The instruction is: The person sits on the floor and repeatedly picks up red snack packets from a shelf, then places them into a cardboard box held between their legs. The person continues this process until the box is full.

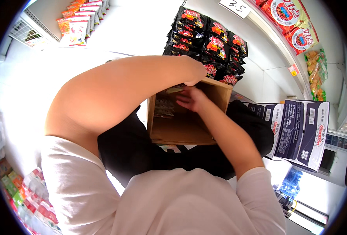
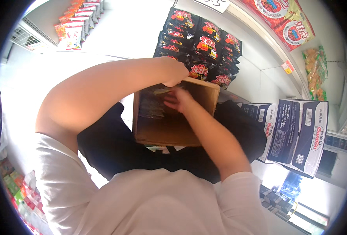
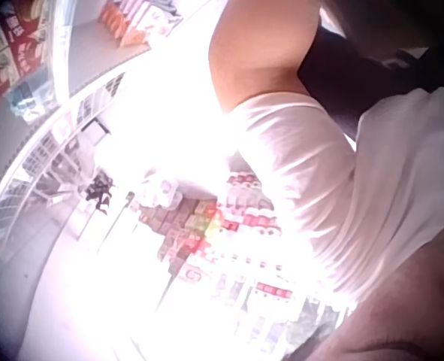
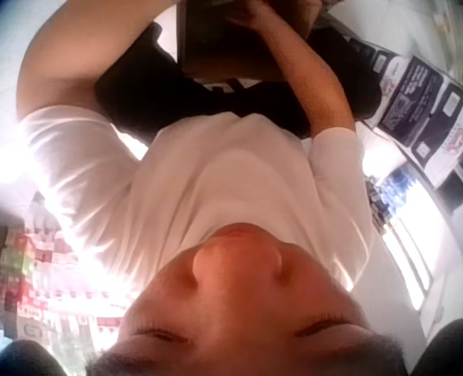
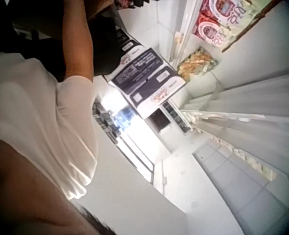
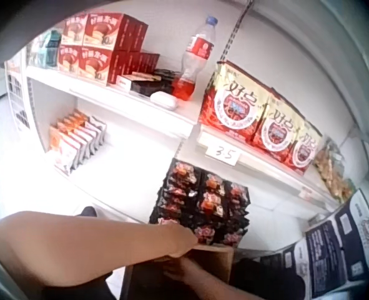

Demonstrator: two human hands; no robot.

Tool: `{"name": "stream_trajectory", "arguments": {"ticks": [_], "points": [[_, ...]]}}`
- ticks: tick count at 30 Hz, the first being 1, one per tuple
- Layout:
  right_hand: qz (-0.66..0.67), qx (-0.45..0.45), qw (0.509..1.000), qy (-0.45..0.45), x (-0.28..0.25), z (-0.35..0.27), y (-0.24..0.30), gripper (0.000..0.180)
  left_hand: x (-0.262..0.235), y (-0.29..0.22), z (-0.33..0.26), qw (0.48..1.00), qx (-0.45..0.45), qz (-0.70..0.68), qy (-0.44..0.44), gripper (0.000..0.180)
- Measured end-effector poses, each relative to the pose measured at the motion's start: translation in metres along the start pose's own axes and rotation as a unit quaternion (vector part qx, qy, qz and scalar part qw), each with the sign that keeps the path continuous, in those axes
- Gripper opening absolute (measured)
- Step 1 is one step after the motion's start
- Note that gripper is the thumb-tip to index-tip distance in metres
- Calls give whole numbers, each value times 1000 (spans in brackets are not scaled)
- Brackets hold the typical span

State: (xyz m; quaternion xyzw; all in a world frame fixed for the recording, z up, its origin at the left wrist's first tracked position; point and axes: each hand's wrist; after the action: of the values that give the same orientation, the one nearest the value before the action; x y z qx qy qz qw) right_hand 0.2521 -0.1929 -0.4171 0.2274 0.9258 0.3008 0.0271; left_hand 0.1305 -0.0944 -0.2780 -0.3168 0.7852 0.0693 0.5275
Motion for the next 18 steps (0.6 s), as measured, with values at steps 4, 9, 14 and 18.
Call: {"name": "stream_trajectory", "arguments": {"ticks": [4,9,14,18], "points": [[28,50,997,-44,18,63,-51,16,-6,1,-7,1000,24,17,-1,25],[121,135,972,147,-9,113,-110,24,-2,-4,-5,997,55,49,-3,23],[95,307,925,201,-9,86,-86,32,6,8,-17,998,56,20,-18,24],[-112,-6,980,165,-25,108,-63,32,9,1,-17,997,71,28,-32,22]]}}
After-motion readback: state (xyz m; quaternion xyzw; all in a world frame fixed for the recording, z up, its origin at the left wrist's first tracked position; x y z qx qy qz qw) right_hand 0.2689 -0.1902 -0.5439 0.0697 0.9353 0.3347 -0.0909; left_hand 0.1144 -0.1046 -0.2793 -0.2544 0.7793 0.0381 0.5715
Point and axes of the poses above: each hand's wrist, its own z-axis towards the middle knuckle, its own x-axis out of the palm, y = z × x, and after that the axes turned 6 degrees about -x, right-handed
